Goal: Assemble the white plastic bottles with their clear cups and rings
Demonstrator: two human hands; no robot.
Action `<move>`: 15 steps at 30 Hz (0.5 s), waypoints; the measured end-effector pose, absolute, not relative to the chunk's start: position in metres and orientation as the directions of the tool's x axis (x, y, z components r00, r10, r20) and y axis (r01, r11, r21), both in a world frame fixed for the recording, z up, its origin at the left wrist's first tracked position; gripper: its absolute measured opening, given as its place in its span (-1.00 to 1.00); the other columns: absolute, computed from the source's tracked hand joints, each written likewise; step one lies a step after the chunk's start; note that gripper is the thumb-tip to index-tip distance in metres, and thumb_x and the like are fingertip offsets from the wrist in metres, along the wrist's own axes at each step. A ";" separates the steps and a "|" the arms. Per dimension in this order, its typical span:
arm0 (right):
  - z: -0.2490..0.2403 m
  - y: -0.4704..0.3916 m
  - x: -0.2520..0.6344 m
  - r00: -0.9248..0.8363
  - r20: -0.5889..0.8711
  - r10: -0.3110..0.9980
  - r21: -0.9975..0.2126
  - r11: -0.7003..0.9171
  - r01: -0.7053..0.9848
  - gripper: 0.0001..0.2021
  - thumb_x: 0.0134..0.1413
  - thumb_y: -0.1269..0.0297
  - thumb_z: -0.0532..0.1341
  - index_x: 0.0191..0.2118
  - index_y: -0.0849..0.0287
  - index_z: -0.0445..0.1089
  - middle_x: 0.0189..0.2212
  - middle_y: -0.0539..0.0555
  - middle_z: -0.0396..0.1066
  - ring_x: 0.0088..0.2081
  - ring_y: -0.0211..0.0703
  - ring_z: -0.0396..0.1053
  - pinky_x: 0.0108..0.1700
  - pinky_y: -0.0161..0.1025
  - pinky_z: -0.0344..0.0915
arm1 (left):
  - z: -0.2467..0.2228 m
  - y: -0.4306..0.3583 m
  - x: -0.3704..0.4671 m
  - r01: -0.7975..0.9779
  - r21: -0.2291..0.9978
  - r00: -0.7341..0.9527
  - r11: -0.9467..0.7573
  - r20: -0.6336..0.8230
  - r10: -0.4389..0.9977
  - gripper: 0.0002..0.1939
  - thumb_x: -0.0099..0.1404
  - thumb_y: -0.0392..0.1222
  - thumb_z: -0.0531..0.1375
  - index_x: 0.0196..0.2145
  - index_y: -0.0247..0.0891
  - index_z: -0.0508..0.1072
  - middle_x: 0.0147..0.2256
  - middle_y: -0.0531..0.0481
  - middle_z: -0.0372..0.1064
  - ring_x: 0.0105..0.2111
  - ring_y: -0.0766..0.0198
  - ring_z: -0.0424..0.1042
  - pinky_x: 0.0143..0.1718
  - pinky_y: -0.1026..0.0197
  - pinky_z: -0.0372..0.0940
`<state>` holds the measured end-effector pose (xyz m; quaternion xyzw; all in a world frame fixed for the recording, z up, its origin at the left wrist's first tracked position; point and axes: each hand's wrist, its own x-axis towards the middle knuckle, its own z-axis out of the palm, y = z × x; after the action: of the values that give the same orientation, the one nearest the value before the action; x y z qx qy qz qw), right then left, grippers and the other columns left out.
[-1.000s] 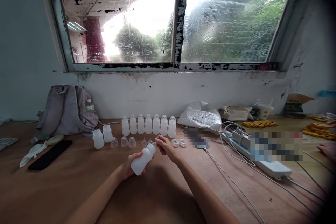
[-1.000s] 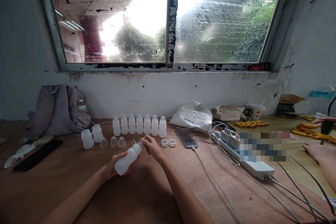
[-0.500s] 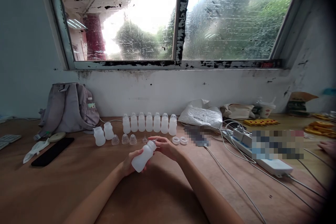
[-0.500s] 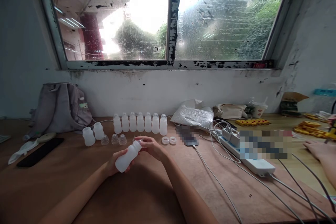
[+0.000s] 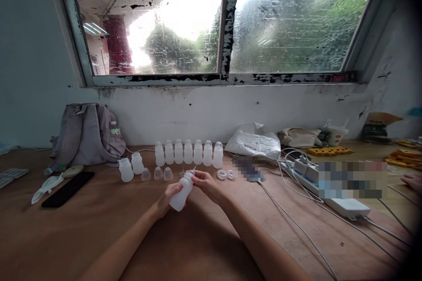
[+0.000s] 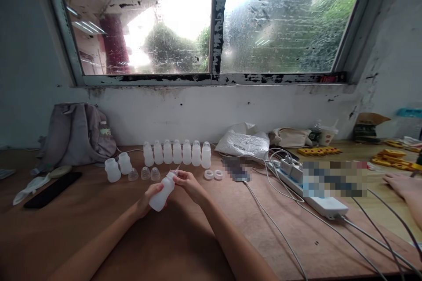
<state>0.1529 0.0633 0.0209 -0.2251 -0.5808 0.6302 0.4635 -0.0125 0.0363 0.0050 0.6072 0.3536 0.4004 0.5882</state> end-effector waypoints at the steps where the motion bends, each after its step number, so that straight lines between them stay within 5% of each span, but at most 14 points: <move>1: 0.022 0.063 0.152 -0.455 0.249 0.855 -0.941 0.101 -0.323 -0.62 -0.20 0.15 0.26 -0.20 0.24 0.37 -0.31 0.11 0.37 -0.23 -0.13 0.29 -0.14 -0.18 0.16 | 0.005 0.036 -0.013 -0.077 0.997 0.443 -0.027 0.059 0.895 -0.53 0.15 0.11 -0.01 -0.28 -0.41 0.32 -0.51 -0.10 0.32 -0.61 0.29 0.29 -0.61 0.29 0.14; 9: 0.022 0.059 0.144 -0.321 0.234 0.918 -0.952 0.149 -0.267 -0.62 -0.31 0.17 0.31 -0.26 0.21 0.40 -0.29 0.11 0.40 -0.17 -0.05 0.28 -0.11 -0.15 0.15 | 0.021 0.023 -0.013 0.240 0.852 0.353 -0.464 0.369 0.860 -0.62 0.15 -0.05 0.06 -0.13 -0.33 0.31 -0.31 -0.13 0.35 -0.30 0.11 0.30 -0.24 0.15 0.16; 15: 0.013 0.062 0.138 -0.251 0.294 0.922 -0.940 0.231 -0.253 -0.60 -0.20 0.11 0.25 -0.18 0.18 0.33 -0.22 0.11 0.36 -0.11 -0.05 0.25 -0.08 -0.12 0.17 | 0.010 0.025 -0.007 0.188 0.873 0.226 -0.451 0.408 0.885 -0.54 0.13 -0.05 0.09 -0.03 -0.27 0.21 -0.15 -0.12 0.30 -0.16 0.07 0.27 -0.12 0.14 0.11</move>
<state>0.1377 0.0622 0.0134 -0.2927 -0.5716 0.5466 0.5374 -0.0070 0.0248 0.0104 0.6972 0.3844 0.4890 0.3563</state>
